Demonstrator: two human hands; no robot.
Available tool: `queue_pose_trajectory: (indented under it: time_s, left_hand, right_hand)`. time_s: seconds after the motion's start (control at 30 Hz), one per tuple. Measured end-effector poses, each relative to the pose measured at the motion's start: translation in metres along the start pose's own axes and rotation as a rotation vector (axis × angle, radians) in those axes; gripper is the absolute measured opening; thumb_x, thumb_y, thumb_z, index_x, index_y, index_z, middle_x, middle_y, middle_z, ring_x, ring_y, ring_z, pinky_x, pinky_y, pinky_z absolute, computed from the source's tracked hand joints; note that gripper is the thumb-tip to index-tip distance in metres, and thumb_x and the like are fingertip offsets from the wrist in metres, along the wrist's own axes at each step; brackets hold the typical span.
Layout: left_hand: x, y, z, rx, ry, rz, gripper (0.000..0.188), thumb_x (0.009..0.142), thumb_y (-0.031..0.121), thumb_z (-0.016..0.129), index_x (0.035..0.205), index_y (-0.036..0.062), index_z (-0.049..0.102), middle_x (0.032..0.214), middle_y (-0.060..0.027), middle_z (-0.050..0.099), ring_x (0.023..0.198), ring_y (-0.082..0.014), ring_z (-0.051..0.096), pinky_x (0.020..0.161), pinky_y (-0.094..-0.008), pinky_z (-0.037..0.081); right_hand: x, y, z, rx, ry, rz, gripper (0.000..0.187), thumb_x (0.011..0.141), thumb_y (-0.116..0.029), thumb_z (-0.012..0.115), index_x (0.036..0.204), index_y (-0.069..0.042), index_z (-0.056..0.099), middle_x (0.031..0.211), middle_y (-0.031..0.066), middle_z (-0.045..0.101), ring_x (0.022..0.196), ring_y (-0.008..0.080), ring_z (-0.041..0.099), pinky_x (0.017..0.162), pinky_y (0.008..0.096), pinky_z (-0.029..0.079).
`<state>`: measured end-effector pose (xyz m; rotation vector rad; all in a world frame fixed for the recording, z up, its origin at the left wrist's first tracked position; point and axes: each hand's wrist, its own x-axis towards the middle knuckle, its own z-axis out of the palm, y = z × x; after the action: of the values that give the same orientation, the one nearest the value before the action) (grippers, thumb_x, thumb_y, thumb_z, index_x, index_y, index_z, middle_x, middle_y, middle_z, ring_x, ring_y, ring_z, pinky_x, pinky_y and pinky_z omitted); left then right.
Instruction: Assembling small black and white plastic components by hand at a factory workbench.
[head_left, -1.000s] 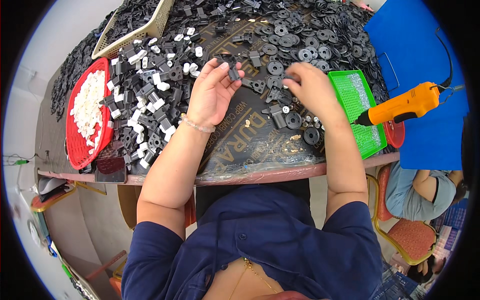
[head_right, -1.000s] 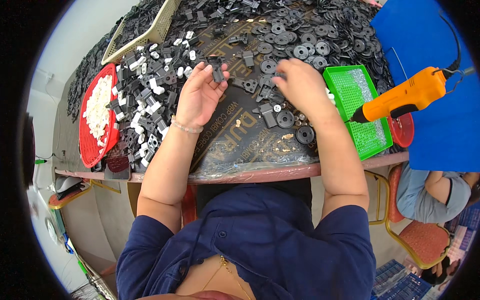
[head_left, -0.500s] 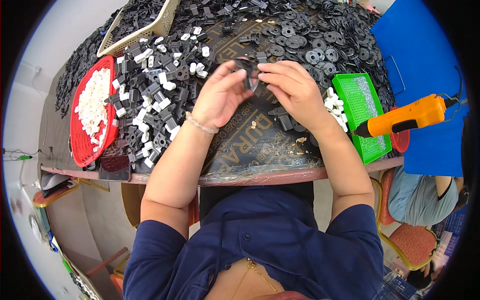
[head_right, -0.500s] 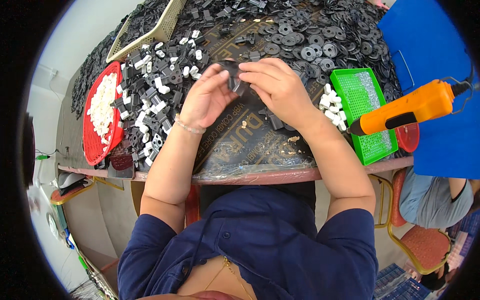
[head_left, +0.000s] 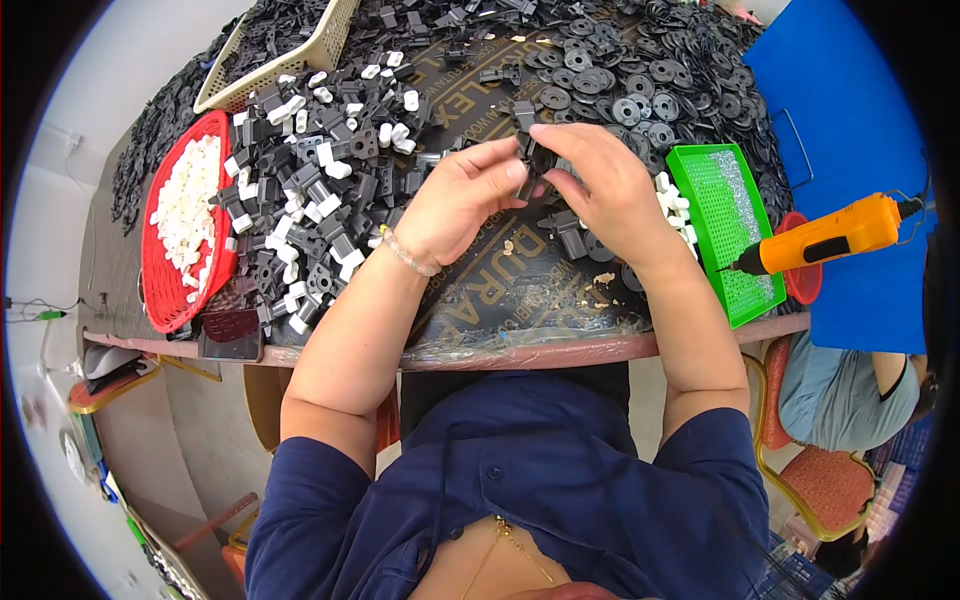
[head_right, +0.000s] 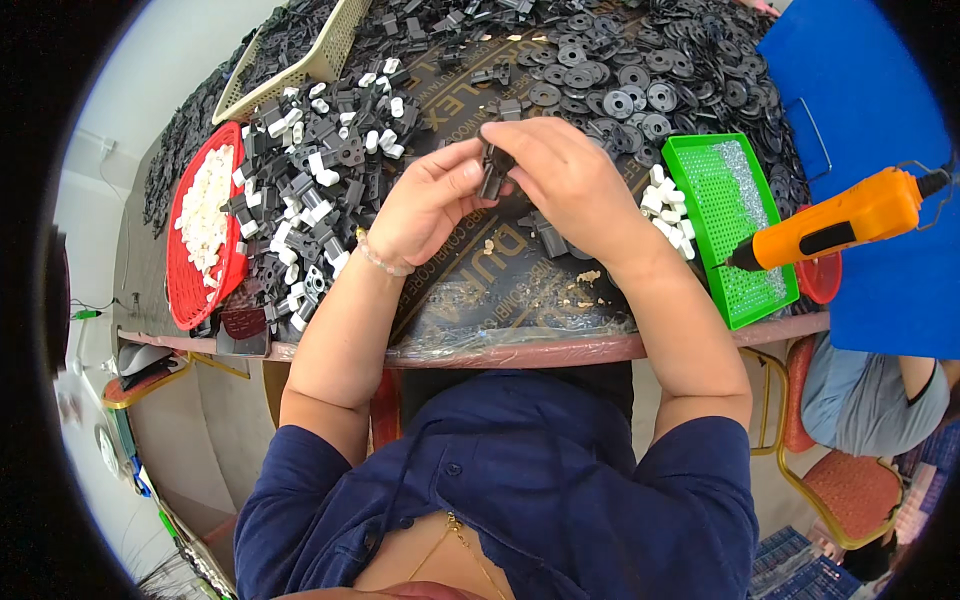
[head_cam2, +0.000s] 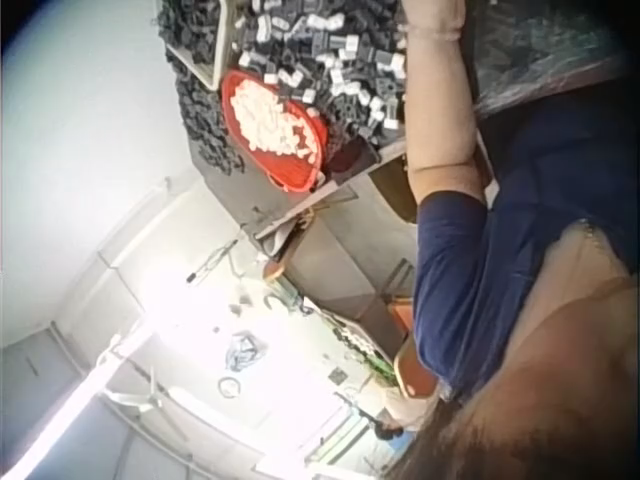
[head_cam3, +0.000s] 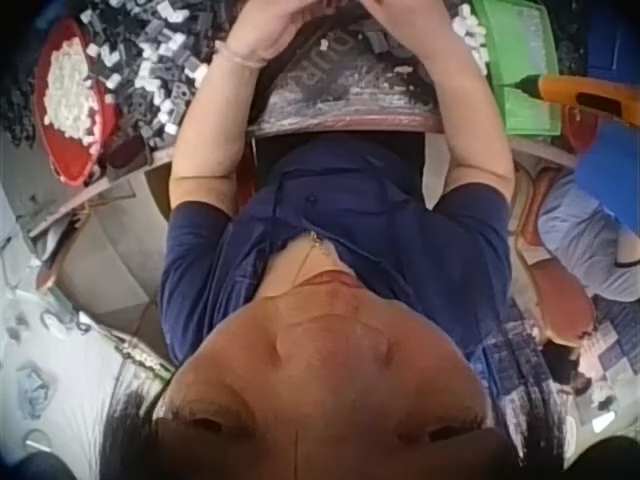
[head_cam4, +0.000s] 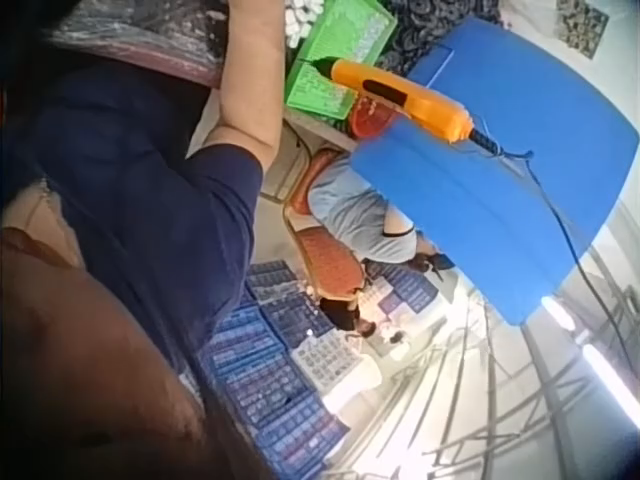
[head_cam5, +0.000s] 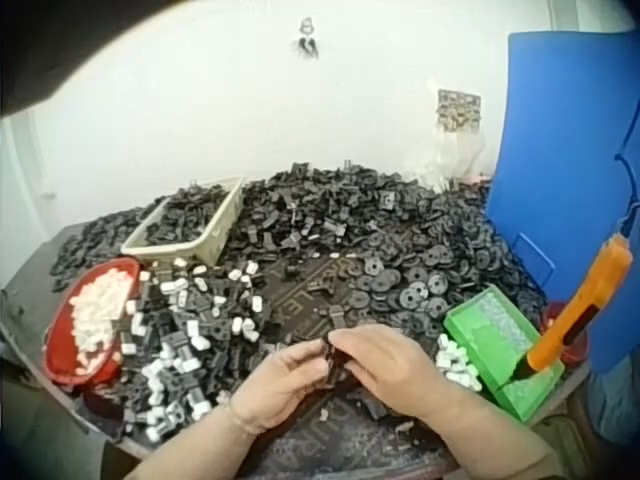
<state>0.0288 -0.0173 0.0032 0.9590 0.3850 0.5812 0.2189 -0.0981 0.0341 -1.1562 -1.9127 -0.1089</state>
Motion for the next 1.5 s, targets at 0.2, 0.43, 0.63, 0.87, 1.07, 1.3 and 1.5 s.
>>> queue_pose_trajectory:
  time_s: [0.2,0.43,0.63,0.87,1.07,1.3,1.5]
  left_hand:
    - [-0.002,-0.004,0.007,0.360,-0.002,0.113,0.043,0.094,0.005,0.065,0.133,-0.0071,0.050,0.123,-0.0085,0.063,0.104,-0.0142,0.065,0.091,-0.0257,0.052]
    - [-0.001,-0.016,0.007,0.652,0.093,0.253,0.023,0.094,0.007,0.065,0.113,-0.0046,0.060,0.096,-0.0072,0.071,0.091,-0.0132,0.070,0.078,-0.0261,0.055]
    - [-0.012,-0.002,0.021,0.864,0.111,0.273,0.021,0.093,0.013,0.067,0.104,-0.0038,0.062,0.087,-0.0067,0.073,0.078,-0.0135,0.070,0.066,-0.0276,0.054]
    - [0.000,-0.003,0.010,0.276,0.238,0.227,0.015,0.092,0.005,0.067,0.106,0.0008,0.065,0.094,-0.0052,0.072,0.087,-0.0118,0.068,0.079,-0.0234,0.050]
    - [0.007,-0.005,-0.006,0.030,0.265,0.216,0.050,0.083,-0.002,0.074,0.127,0.0005,0.050,0.093,-0.0065,0.066,0.086,-0.0147,0.064,0.076,-0.0264,0.048]
    - [0.003,0.004,0.001,-0.088,0.251,0.198,0.059,0.084,-0.001,0.073,0.132,0.0059,0.040,0.097,-0.0080,0.066,0.088,-0.0194,0.066,0.074,-0.0290,0.048]
    - [0.003,-0.003,0.003,-0.088,0.263,0.243,0.056,0.083,0.001,0.074,0.130,0.0061,0.044,0.102,-0.0065,0.065,0.089,-0.0149,0.064,0.071,-0.0261,0.047]
  right_hand:
    - [0.000,0.000,0.002,0.019,-0.006,0.008,0.053,0.073,0.004,0.076,0.124,-0.005,0.062,0.116,0.0136,0.067,0.104,0.0296,0.066,0.090,0.0378,0.054]
    - [-0.004,0.013,-0.006,0.440,-0.167,0.581,0.028,0.088,-0.013,0.073,0.110,0.003,0.068,0.109,0.0075,0.069,0.100,0.0156,0.064,0.087,0.0273,0.049]
    - [-0.003,0.014,-0.014,0.730,-0.220,0.718,0.022,0.089,-0.013,0.073,0.104,0.002,0.068,0.098,0.0008,0.066,0.090,0.0072,0.060,0.081,0.0239,0.049]
    - [-0.006,0.044,-0.051,-0.020,-0.318,0.770,0.027,0.089,-0.026,0.070,0.099,-0.001,0.067,0.081,0.0073,0.067,0.076,0.0163,0.063,0.069,0.0318,0.050]
    - [-0.024,0.049,-0.032,-0.296,-0.505,0.733,0.024,0.074,-0.013,0.078,0.087,0.001,0.063,0.074,0.0141,0.065,0.070,0.0281,0.064,0.065,0.0370,0.050]
    - [-0.012,0.029,-0.018,0.193,-0.265,0.803,0.024,0.087,-0.005,0.064,0.110,0.000,0.067,0.082,0.0017,0.068,0.075,0.0089,0.065,0.065,0.0276,0.052]
    - [-0.007,0.002,0.021,1.260,0.019,0.926,0.028,0.091,-0.005,0.067,0.118,0.002,0.062,0.100,0.0091,0.068,0.085,0.0166,0.068,0.077,0.0274,0.056]
